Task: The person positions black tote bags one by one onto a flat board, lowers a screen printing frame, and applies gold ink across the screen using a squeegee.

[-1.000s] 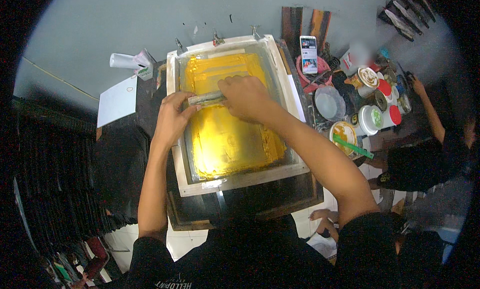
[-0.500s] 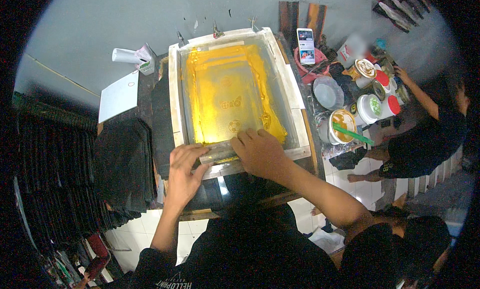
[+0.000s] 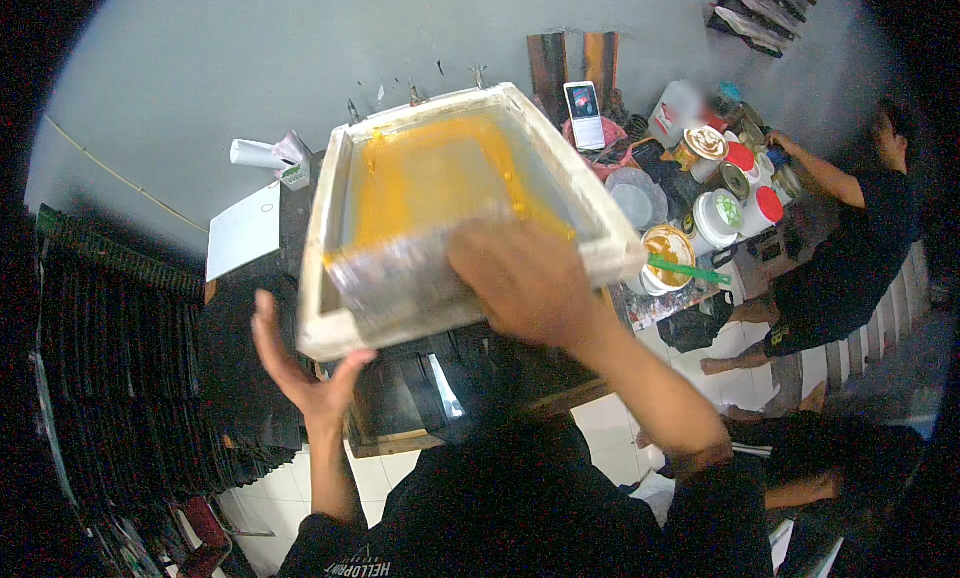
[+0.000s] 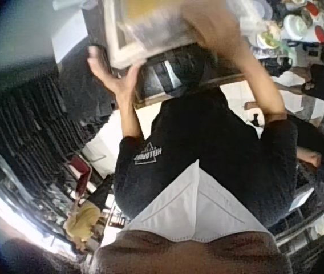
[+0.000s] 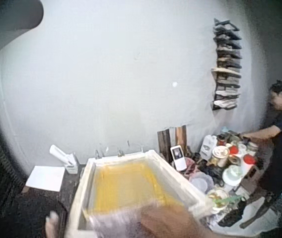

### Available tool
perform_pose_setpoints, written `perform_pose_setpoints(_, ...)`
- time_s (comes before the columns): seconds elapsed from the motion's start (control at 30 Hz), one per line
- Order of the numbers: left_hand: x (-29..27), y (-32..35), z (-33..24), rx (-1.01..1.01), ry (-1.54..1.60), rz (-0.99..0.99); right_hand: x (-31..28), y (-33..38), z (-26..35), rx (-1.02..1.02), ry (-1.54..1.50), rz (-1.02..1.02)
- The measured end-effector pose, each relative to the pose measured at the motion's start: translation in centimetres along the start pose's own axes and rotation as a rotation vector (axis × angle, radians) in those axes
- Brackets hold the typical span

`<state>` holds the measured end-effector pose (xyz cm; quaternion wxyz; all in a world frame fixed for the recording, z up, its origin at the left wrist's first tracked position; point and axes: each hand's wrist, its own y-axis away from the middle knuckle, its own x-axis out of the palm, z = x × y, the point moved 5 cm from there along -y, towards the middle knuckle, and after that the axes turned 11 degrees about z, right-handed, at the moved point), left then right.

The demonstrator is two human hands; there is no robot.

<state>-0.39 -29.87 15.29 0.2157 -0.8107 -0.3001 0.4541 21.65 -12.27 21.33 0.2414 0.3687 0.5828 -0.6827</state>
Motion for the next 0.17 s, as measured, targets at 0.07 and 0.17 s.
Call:
perform_pose_setpoints(0.07,0.8,-3.8,-1.5,-0.088,0.339,-0.216,-2.4,-4.0,-2.0,-0.012,0.100,-0.111)
perform_pose_setpoints(0.17,1.8,-4.3,4.4,-0.589,0.357,0.248,-5.9,-10.4,-4.5,-0.009,0.163,-0.132)
